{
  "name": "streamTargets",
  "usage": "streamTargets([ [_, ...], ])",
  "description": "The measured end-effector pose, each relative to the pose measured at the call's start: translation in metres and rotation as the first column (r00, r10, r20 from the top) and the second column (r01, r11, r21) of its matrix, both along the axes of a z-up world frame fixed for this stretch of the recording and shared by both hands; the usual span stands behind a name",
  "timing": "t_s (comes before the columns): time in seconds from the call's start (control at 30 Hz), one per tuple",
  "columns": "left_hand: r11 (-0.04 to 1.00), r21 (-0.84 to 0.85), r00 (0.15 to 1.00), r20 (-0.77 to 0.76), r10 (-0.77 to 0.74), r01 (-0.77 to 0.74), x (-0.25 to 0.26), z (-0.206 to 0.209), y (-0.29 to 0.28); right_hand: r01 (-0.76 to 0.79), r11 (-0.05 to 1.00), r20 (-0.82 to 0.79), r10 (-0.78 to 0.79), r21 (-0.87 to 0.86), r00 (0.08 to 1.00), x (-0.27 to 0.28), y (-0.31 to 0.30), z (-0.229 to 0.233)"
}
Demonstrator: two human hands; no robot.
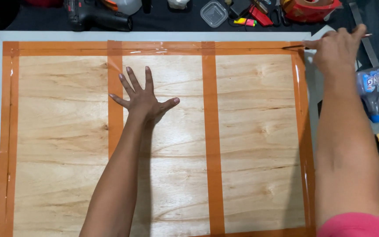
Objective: The person uses a utility knife to cut and peel orange tape strips from a wooden board. They systematically remove the tape along the edges and across the surface, gathering the removed pieces into a pile.
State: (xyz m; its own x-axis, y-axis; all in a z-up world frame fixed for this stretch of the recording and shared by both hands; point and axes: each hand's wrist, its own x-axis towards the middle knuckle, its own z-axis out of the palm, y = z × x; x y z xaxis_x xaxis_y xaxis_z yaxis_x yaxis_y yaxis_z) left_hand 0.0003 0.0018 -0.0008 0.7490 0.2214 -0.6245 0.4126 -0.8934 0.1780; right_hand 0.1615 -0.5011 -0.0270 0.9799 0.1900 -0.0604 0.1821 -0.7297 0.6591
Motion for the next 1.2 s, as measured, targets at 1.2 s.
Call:
streamTargets([
  [1.2, 1.0, -0.018, 1.0, 0.028, -0.007, 0.008, -0.001, -0.003, 0.0, -0.162, 0.977, 0.365, 0.101, 0.141, 0.925, -0.018, -0.075, -0.053],
])
